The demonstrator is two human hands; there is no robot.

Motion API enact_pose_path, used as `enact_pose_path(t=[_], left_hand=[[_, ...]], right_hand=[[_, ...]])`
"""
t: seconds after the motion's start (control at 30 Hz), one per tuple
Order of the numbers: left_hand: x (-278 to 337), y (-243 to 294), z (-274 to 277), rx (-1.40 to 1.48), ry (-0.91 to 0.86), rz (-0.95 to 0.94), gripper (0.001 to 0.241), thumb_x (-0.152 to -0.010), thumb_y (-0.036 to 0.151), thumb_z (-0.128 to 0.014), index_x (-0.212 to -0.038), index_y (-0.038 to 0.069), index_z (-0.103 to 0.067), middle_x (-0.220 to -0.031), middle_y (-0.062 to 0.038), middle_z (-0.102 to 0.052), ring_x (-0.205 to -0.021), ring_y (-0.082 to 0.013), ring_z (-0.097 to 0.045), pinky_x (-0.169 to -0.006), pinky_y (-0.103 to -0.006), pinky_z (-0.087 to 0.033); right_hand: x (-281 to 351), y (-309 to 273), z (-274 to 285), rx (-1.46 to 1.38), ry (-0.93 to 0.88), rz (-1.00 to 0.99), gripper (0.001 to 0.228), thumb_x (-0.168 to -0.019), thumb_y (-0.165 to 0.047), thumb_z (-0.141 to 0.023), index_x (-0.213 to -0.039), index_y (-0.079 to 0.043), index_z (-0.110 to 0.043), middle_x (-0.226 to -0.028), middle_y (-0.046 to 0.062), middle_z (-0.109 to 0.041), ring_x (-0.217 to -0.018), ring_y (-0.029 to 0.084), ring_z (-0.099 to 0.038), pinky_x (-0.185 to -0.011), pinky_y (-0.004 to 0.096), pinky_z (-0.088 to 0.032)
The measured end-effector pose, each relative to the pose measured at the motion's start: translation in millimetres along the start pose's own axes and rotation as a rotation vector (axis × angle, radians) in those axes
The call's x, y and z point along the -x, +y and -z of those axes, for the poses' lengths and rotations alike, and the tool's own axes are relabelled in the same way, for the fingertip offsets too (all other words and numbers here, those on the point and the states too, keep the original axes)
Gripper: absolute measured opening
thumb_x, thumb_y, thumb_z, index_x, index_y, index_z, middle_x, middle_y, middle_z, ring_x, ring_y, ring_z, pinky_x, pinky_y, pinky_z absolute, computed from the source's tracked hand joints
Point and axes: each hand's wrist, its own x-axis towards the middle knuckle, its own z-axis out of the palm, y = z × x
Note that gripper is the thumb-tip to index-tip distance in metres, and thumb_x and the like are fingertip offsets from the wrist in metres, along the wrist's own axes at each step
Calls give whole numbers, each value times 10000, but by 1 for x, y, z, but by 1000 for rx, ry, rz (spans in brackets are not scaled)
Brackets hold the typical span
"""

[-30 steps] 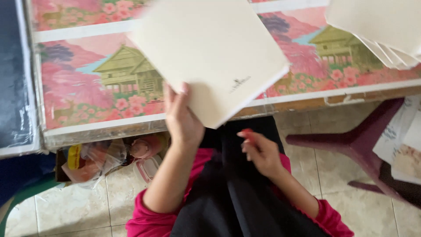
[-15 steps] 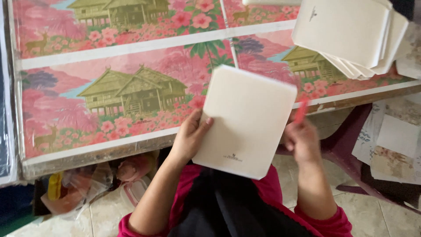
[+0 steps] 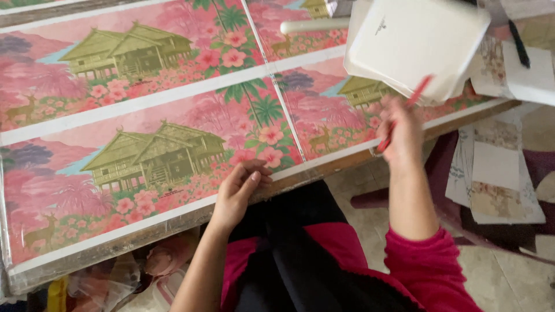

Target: The person sits at a table and repeatedly glues the spine of a book cover using a red glue stick. They apply the glue to the edge of the cover, press it down, and then place the finished item on a stack to the left.

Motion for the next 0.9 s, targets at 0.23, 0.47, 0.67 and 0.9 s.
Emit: enact_pose_path(t=[0.23,0.47,0.67,0.9], left_hand=[[0,10,-9,-137,-31,40,212,-955,116,-480,-1121,27,-577,-961,-99,-658,-858,-151,-662,-741,-249,-561],[0,8,-3,-364,-55,-167,199,-966,167,-510,-1114,62,-591,-955,-39,-676,-843,-110,-642,-792,-237,-506],[0,7,-6,-235,-61,-96,200,-965,128,-508,-1133,57,-587,-968,-62,-666,-815,-120,-662,-770,-242,-565],[-14,67,124,-1503,474,-638,205,-744,-1,-691,-915,103,-649,-1529,-99,-255,-1445,-346,-142,-1165,-563,-229]], right_hand=[[-34,16,15,232,-17,227,88,-995,-194,-537,-1007,-113,-570,-775,3,-624,-368,6,-377,-360,150,-366],[-122,22,41,347,56,344,84,-997,-223,-541,-990,-197,-462,-776,5,-666,-459,40,-458,-349,176,-259],[-33,56,21,714,-191,601,91,-1100,-68,-535,-1027,-23,-503,-827,109,-621,-487,137,-505,-417,273,-338],[-23,65,23,821,-239,720,52,-1129,-22,-571,-1086,4,-561,-814,93,-616,-521,159,-527,-523,271,-391]])
